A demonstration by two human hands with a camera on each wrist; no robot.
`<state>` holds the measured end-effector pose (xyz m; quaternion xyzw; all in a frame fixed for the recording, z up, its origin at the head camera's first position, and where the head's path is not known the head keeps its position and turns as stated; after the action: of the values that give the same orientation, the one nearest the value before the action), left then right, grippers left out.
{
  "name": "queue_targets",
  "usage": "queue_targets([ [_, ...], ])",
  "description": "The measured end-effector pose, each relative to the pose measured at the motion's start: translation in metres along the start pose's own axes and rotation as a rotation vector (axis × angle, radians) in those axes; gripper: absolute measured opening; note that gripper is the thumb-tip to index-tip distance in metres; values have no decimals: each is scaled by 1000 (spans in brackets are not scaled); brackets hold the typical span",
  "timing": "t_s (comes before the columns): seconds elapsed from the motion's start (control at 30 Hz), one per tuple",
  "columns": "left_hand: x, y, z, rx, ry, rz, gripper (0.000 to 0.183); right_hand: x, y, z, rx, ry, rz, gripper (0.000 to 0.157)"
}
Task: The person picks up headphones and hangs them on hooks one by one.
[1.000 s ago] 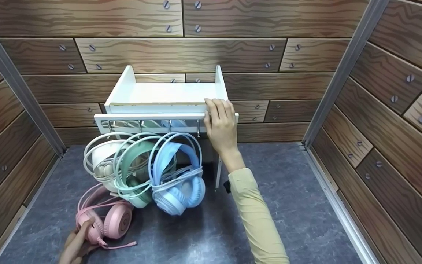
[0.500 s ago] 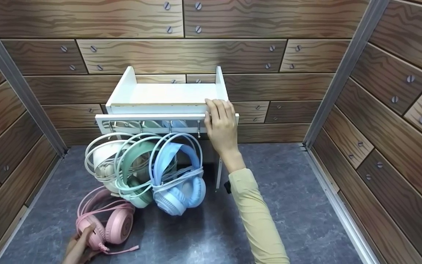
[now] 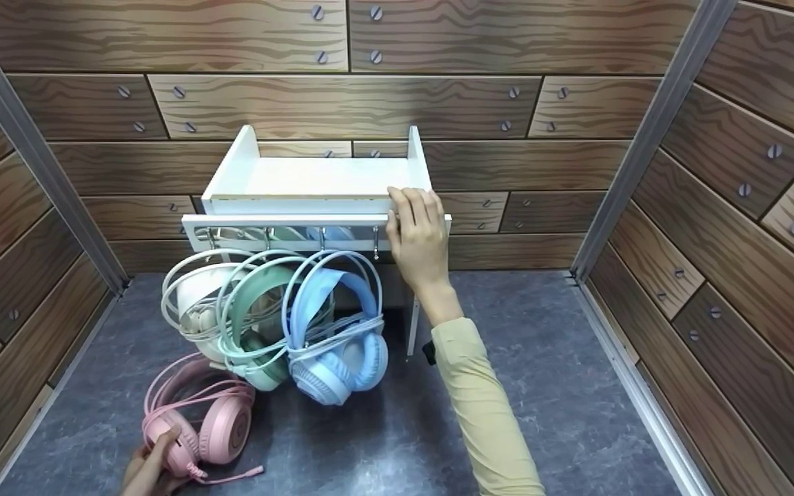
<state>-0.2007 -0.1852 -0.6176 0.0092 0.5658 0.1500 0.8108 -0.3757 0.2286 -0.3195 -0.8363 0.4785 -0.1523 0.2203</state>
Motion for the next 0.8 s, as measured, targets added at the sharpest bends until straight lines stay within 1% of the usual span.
queue_targets([
  [0.07,1,0,0,6,3,5,81,0,0,0,1,4,3,36],
  [0.2,6,-2,1,-23,0,10,79,0,-1,1,1,3,0,36],
  [0.37,10,-3,6,-51,-28,15,91,1,-2,0,-6,-2,1,36],
  [0.43,11,-3,9,-48,-37,16,96,1,-2,0,-7,-3,2,36],
  [0.5,13,-4,10,-59,-38,12,91,1,-2,0,-8,-5,3,36],
  [0.57,19,-7,7,-61,-21,11,86,1,-2,0,-9,-6,2,36],
  [0.63,30,-12,-1,-71,-15,43,78,1,-2,1,-6,-7,3,36],
  [0.7,44,-19,-12,-78,-6,97,71,1,-2,1,-1,-7,5,36],
  [0.73,47,-20,-13,-82,-7,115,71,1,-2,0,1,-7,6,36],
  [0.77,46,-20,-11,-86,-6,143,70,0,-2,0,3,-6,6,36],
  [0.8,43,-19,-8,-82,-5,149,66,0,-1,1,5,-5,6,36],
])
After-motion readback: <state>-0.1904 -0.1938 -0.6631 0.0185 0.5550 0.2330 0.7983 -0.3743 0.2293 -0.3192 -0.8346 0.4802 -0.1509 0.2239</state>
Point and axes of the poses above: each hand's wrist, its own z-axis away from the middle knuckle, its own y-axis out of the palm, x = y × z, the point moved 5 cm from there along -z, towards the middle knuckle, and after that the axes turned 8 degrees about x, right-handed, at the moved point
